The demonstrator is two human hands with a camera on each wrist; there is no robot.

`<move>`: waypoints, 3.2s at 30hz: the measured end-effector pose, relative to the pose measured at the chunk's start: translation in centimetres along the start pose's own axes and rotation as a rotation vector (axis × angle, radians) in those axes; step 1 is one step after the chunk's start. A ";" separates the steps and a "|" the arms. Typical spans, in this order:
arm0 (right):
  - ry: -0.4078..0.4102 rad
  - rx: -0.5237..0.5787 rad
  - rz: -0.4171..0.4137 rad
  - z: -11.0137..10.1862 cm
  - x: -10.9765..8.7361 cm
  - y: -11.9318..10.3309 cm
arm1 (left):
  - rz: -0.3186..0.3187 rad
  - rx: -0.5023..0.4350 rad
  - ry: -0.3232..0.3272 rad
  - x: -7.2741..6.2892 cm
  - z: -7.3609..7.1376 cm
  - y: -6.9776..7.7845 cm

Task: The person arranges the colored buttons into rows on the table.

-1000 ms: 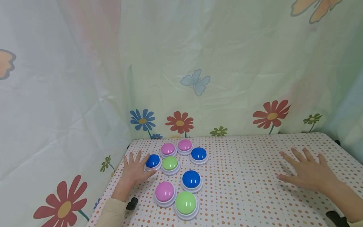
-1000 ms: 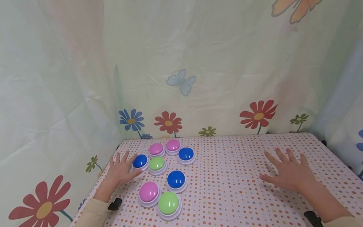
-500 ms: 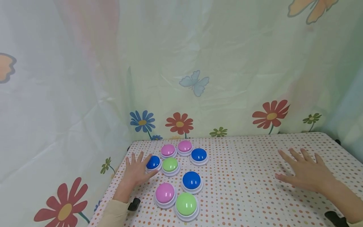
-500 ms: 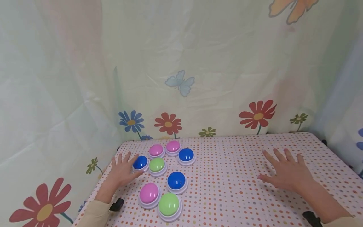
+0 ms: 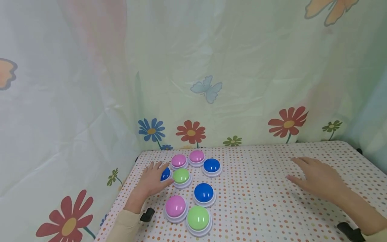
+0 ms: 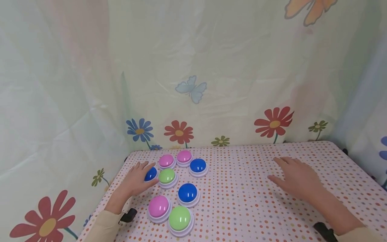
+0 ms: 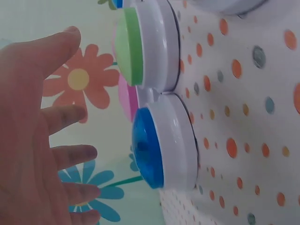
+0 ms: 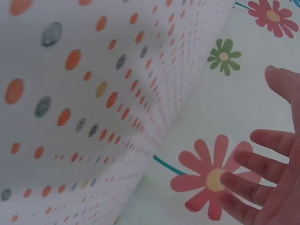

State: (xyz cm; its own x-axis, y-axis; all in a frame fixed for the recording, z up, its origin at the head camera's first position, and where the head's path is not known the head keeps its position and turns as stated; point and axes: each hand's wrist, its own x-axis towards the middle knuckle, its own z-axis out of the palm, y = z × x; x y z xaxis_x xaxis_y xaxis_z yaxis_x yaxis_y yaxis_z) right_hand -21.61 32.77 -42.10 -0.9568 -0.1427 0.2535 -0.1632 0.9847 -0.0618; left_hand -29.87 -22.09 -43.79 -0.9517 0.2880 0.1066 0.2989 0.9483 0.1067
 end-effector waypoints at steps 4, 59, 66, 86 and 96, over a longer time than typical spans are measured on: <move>0.044 0.009 -0.029 -0.4 0.6 -0.9 | 0.044 -0.031 0.006 0.4 -0.2 0.7; -0.123 0.543 -0.157 4.9 11.8 -12.9 | 0.233 -0.392 -0.243 7.7 -1.9 9.2; -0.156 0.644 -0.126 6.1 12.2 -13.7 | 0.186 -0.435 -0.300 8.4 -1.7 9.8; -0.226 0.794 0.007 9.7 13.6 -17.0 | 0.170 -0.560 -0.327 10.4 2.1 10.1; -0.232 0.848 0.079 9.9 13.9 -17.7 | 0.131 -0.435 -0.328 10.3 2.3 11.4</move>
State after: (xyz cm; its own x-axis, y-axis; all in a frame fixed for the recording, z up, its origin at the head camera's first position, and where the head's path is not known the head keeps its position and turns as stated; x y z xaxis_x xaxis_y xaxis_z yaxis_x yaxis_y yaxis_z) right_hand -34.44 12.32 -47.03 -0.9826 -0.1846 0.0219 -0.1302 0.5993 -0.7898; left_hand -36.41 -8.01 -43.78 -0.8559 0.4919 -0.1594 0.3513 0.7794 0.5188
